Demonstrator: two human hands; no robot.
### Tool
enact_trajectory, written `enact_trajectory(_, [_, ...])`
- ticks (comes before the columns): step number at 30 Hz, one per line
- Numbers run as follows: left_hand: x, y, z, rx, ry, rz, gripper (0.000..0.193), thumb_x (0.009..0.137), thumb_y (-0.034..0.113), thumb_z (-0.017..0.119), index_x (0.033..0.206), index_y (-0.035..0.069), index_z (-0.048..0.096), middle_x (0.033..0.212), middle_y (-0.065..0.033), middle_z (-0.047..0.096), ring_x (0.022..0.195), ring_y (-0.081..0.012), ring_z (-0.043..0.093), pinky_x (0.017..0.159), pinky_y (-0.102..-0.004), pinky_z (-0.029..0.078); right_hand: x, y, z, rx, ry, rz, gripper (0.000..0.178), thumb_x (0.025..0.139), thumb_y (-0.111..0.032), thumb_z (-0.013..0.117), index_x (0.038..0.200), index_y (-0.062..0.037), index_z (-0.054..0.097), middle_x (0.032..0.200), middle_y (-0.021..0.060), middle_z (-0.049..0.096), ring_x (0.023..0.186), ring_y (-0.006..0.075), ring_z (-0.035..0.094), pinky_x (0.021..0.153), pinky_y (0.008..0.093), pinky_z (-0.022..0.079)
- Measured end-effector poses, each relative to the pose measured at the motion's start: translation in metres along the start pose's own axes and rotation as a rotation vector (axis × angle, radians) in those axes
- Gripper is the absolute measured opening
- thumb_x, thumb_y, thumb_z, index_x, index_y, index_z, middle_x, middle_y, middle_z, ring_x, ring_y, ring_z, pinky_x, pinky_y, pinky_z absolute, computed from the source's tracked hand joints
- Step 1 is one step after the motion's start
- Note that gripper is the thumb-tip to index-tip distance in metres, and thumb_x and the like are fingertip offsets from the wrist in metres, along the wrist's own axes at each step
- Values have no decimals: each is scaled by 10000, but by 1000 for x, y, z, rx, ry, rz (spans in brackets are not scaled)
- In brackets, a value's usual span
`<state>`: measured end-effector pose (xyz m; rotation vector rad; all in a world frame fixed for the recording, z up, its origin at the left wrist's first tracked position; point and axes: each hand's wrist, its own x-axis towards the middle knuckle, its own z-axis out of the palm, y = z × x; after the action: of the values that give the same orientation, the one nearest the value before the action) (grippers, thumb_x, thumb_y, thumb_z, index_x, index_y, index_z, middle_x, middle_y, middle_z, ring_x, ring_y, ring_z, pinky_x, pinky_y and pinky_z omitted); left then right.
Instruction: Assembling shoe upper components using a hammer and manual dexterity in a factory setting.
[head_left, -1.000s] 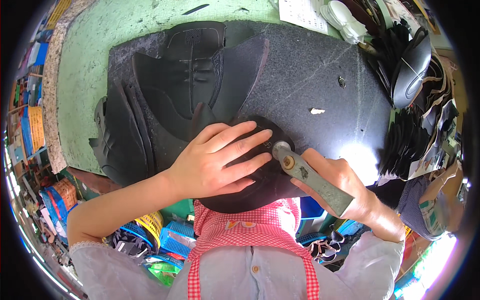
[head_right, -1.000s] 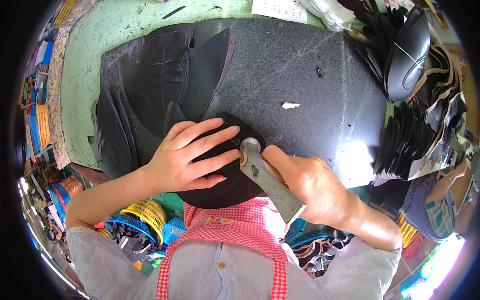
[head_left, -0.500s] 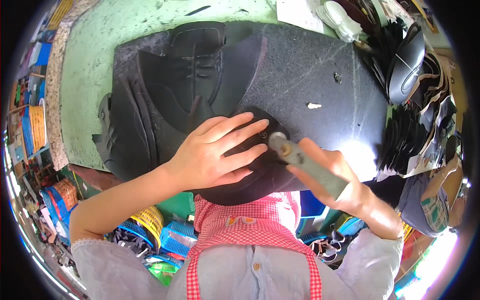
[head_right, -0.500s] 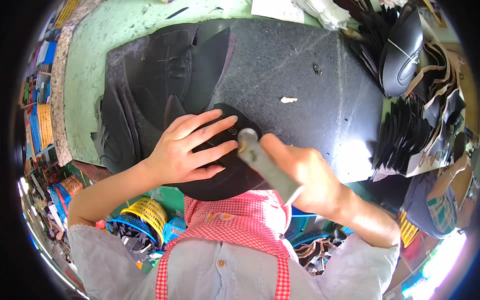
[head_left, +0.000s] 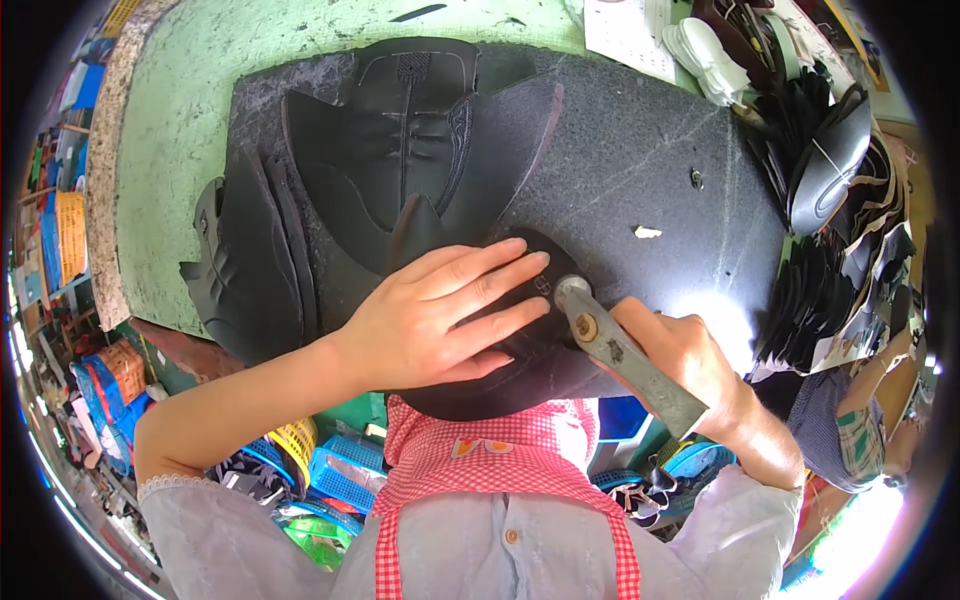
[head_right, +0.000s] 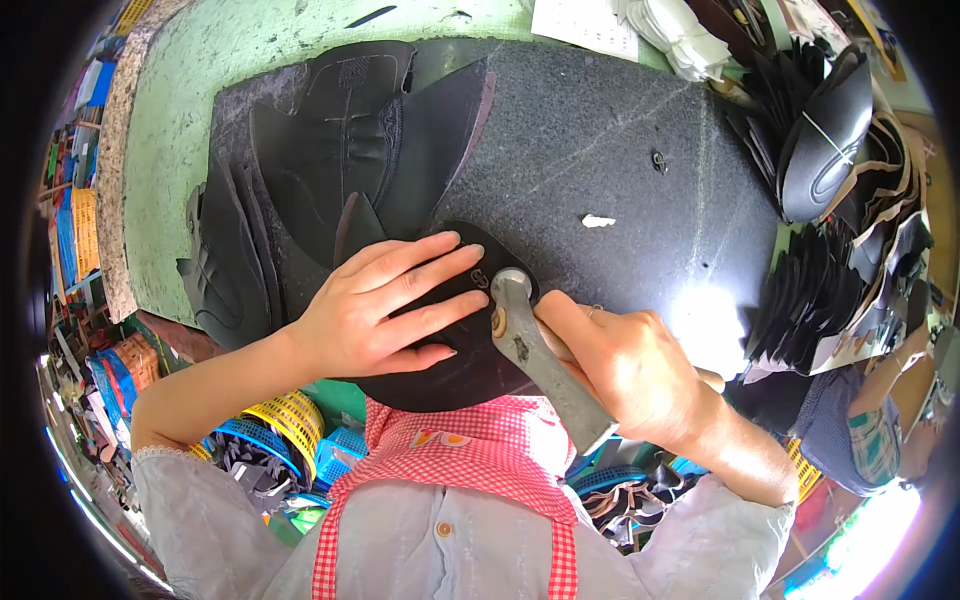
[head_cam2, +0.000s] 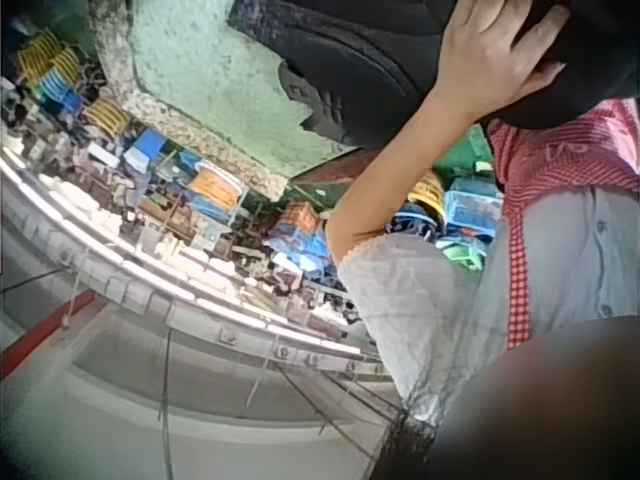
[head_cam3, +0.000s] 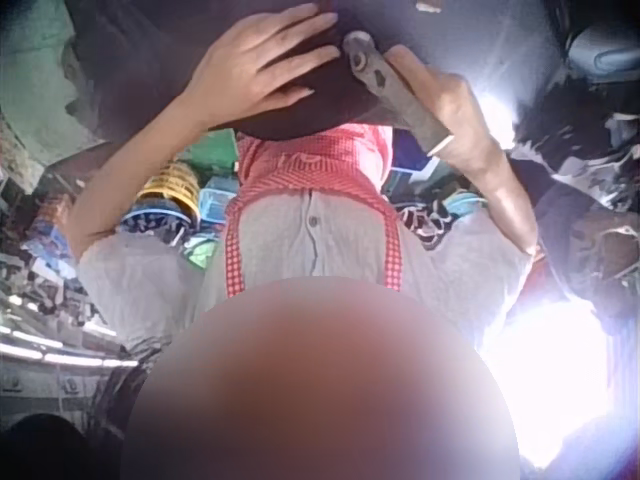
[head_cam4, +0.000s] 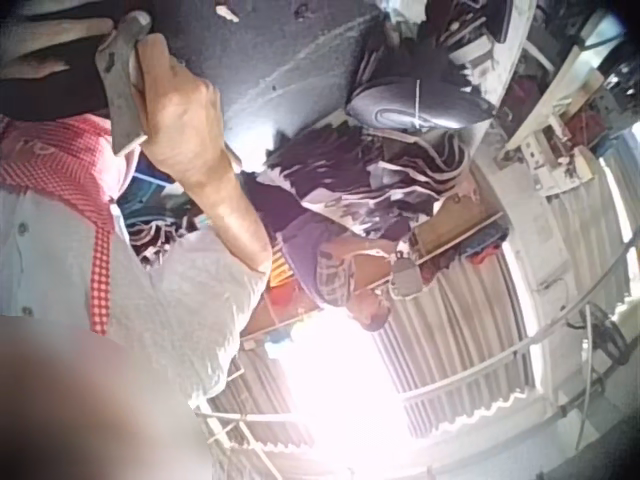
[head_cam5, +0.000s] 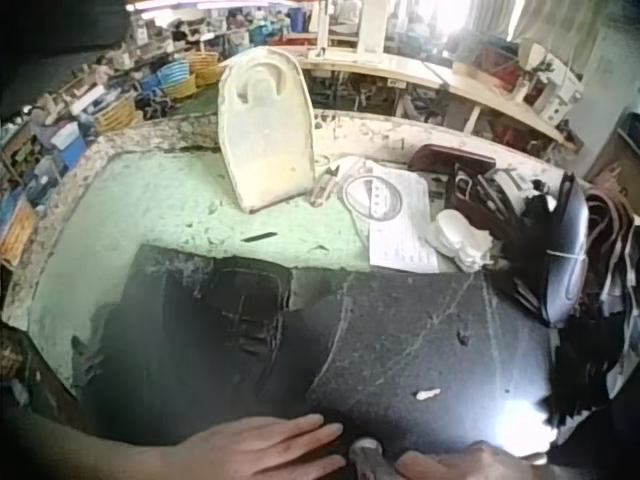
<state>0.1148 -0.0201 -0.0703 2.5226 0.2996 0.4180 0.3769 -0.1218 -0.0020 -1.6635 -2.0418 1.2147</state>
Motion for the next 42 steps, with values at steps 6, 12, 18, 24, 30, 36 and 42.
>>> enact_trajectory(6, [-1,0,2,-34,4,-21,570,740,272,799,1283,152,676,1455,-132,546,1323,-321,542,1011,-429,498,12,2,-15,-48,-66,-26,212,887,-122,685,1039,-46,558,706,136,618,647,358,666,535,455,502])
enact_trajectory(12, [0,2,4,-22,-15,-62,608,751,292,791,1332,177,654,1462,-129,531,1347,-318,517,1058,-451,478,32,2,-34,-142,-158,-147,235,785,-87,730,969,-50,589,700,105,600,607,314,662,521,404,486])
enact_trajectory(18, [-2,3,3,20,-31,-117,611,777,348,773,1358,218,640,1508,-134,495,1400,-321,465,1157,-481,383,46,3,-45,-222,-245,-183,259,764,-110,743,967,-69,587,714,75,597,614,295,660,518,411,481])
enact_trajectory(24, [-1,1,5,14,-6,-98,601,759,356,783,1327,203,660,1521,-161,487,1423,-326,448,1180,-489,355,61,3,-48,-286,-291,-270,283,849,-280,747,953,-94,561,624,53,581,504,280,624,427,402,455])
enact_trajectory(30, [-9,-1,12,-44,83,-88,470,720,291,810,1156,144,717,1490,-189,515,1394,-348,485,1152,-512,393,62,-11,-40,-439,-328,-335,236,879,-279,695,917,-104,541,594,33,557,467,241,611,408,390,447])
enact_trajectory(36, [3,-6,-4,-71,64,-14,510,665,244,818,1153,158,702,1506,-170,497,1395,-357,480,1162,-547,370,46,-13,-26,-328,-210,-229,212,877,-204,675,936,-72,520,638,89,579,547,315,633,469,414,471])
enact_trajectory(42, [-15,5,-27,97,-145,-6,416,769,182,720,1182,145,691,1457,-122,541,1404,-297,460,1193,-575,321,17,-11,-32,-5,-197,63,233,839,-82,669,993,-40,500,716,180,573,686,435,622,574,463,455])
